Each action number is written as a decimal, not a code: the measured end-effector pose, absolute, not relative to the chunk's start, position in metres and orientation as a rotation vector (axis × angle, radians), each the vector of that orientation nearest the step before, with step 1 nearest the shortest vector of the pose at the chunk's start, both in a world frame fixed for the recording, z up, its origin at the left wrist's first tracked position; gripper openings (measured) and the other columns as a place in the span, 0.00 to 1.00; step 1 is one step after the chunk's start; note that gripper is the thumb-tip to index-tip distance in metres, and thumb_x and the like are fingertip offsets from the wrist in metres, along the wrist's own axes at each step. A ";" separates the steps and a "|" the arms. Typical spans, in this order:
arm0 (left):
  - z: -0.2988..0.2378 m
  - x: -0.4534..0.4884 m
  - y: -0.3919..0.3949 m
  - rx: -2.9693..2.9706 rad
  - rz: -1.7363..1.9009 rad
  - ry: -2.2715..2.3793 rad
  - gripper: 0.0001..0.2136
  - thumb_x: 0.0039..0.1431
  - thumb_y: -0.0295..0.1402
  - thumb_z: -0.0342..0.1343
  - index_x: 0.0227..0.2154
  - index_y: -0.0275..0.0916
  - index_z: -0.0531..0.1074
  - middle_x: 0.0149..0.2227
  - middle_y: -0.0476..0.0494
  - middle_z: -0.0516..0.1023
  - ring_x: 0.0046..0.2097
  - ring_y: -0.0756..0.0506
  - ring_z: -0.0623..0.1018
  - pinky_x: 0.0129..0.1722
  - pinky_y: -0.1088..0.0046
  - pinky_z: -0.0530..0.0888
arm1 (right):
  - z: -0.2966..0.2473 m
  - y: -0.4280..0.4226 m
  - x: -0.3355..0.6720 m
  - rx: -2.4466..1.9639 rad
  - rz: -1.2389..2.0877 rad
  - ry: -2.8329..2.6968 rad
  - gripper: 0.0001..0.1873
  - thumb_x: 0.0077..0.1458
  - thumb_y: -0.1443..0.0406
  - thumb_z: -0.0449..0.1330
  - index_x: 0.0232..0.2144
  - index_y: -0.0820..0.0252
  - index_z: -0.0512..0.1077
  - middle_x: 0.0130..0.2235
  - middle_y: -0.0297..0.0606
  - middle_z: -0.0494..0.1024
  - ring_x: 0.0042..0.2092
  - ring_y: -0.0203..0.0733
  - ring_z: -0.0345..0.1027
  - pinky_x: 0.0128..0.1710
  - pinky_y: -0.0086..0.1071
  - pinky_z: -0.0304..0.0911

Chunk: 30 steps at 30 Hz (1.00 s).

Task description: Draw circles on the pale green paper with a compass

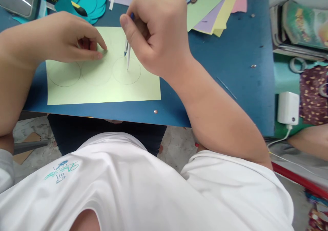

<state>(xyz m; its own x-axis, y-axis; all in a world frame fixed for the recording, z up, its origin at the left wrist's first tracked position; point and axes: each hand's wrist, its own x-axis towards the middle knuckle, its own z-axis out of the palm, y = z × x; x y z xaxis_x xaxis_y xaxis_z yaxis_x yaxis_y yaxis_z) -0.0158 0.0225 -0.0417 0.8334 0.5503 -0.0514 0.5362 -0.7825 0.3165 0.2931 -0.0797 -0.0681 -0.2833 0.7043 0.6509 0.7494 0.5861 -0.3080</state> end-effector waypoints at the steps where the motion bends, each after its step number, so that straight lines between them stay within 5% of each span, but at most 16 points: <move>1: -0.040 -0.015 0.021 2.693 0.058 0.828 0.29 0.77 0.52 0.59 0.65 0.40 0.93 0.43 0.44 0.86 0.40 0.44 0.80 0.45 0.67 0.69 | -0.068 -0.080 0.294 -1.148 -0.071 -2.034 0.39 0.89 0.30 0.46 0.39 0.46 0.79 0.29 0.36 0.78 0.31 0.52 0.79 0.41 0.51 0.78; 8: -0.038 -0.013 0.018 2.690 0.036 0.861 0.29 0.76 0.51 0.58 0.67 0.42 0.92 0.43 0.44 0.87 0.40 0.44 0.79 0.46 0.66 0.69 | -0.070 -0.080 0.295 -1.041 -0.063 -2.032 0.31 0.92 0.40 0.52 0.40 0.47 0.78 0.29 0.35 0.78 0.30 0.51 0.77 0.38 0.50 0.72; 21: -0.032 -0.005 0.014 2.683 -0.031 0.937 0.32 0.72 0.50 0.57 0.66 0.39 0.93 0.42 0.42 0.86 0.40 0.43 0.80 0.44 0.67 0.69 | -0.065 -0.085 0.296 -1.199 0.003 -2.034 0.35 0.87 0.30 0.47 0.42 0.36 0.82 0.32 0.37 0.79 0.35 0.59 0.80 0.46 0.57 0.79; 30: -0.031 -0.006 0.014 2.659 -0.032 0.966 0.25 0.75 0.44 0.62 0.65 0.42 0.93 0.42 0.43 0.87 0.41 0.42 0.81 0.45 0.66 0.69 | -0.070 -0.081 0.290 -1.146 -0.042 -1.990 0.42 0.87 0.28 0.47 0.39 0.46 0.81 0.29 0.37 0.77 0.31 0.53 0.76 0.42 0.52 0.77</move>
